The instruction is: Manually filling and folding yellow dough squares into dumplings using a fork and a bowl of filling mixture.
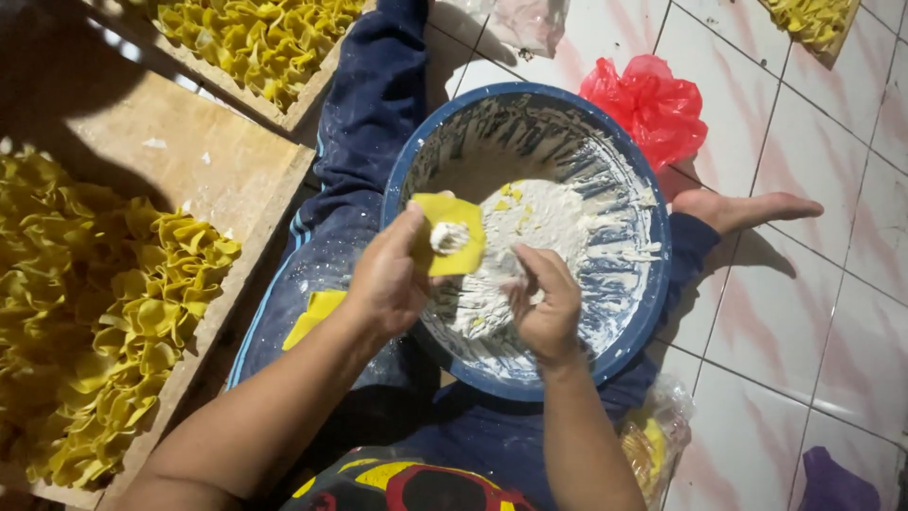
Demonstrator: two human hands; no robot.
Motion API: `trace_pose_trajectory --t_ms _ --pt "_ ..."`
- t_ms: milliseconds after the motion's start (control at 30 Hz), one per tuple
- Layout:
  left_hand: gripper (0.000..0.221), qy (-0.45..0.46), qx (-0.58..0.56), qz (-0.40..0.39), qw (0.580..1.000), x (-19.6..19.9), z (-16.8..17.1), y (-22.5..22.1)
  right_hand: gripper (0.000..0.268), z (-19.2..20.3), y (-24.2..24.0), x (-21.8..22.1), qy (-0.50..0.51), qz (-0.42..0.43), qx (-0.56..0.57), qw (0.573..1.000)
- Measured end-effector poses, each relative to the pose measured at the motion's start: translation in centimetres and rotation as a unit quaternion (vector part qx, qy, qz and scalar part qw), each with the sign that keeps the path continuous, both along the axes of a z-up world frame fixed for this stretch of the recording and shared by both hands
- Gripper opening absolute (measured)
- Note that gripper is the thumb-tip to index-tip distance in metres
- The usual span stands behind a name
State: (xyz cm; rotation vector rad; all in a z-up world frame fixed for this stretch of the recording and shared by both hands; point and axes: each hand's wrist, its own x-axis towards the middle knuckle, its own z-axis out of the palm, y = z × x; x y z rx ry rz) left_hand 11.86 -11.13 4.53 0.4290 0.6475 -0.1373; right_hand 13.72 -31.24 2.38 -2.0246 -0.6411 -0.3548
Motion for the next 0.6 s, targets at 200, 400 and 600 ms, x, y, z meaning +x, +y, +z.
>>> trace_pose_trajectory --t_ms 200,400,600 --pt "0.054 -0.019 0.063 -0.108 0.992 -1.1 0.6 -1.6 0.038 1.1 0.5 -0.9 0.029 0.036 0.038 0.998" --pt "0.028 -0.067 0.129 -0.187 0.972 -0.9 -1.6 -3.8 0.016 0.6 -0.1 -0.9 0.005 0.028 0.003 1.0" --pt "0.031 0.042 0.008 -0.123 0.992 -0.3 2.5 -2.6 0.007 0.0 -1.0 -0.7 0.05 0.003 0.013 0.999"
